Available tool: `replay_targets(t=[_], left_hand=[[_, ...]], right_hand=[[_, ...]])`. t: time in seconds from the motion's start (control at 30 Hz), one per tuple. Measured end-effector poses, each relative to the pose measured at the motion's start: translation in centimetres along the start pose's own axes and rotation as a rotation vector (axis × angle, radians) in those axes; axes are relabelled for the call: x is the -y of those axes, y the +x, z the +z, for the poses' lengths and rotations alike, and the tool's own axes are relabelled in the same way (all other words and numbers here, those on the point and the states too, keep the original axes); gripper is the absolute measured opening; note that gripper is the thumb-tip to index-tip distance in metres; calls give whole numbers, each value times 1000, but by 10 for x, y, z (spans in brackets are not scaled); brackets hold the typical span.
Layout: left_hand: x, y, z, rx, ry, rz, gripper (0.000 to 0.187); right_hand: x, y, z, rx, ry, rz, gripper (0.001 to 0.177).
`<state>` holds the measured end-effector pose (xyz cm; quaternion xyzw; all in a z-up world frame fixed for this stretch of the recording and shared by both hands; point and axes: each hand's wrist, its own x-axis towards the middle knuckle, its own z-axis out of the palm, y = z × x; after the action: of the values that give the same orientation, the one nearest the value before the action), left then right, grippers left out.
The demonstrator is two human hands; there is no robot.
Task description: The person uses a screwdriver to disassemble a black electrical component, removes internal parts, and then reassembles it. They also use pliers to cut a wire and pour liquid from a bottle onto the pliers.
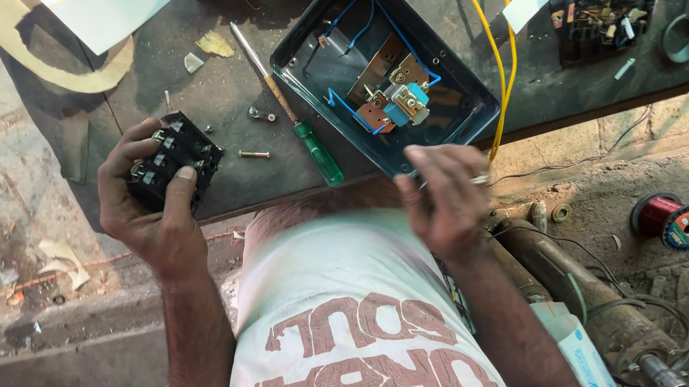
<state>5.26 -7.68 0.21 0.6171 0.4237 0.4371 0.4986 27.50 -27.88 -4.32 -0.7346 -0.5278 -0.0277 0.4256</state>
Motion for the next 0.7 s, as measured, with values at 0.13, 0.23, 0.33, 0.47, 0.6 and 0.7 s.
replay_targets(t=[0.13,0.23,0.33,0.47,0.6,0.7], left_hand=[[-1,-4,7,-37,-42,-1,42],[-4,-6,10,-72,-14,-8,41],[-5,-9,7,-114,-8,21,41],[-6,-16,-6,-221,-72,35,42],[-8,-22,-29,-294,-23,68,42],[-7,-31,-48,-345,-23,67,42]], right_hand=[[-33,-3,-19,-71,25,94,25],[-53,0,-37,-91,10,159,22],[-70,5,-43,-146,30,167,22],[-84,18,-49,-221,96,177,21],[-77,52,-49,-170,92,88,20],[-69,97,-42,-69,91,-115,19]])
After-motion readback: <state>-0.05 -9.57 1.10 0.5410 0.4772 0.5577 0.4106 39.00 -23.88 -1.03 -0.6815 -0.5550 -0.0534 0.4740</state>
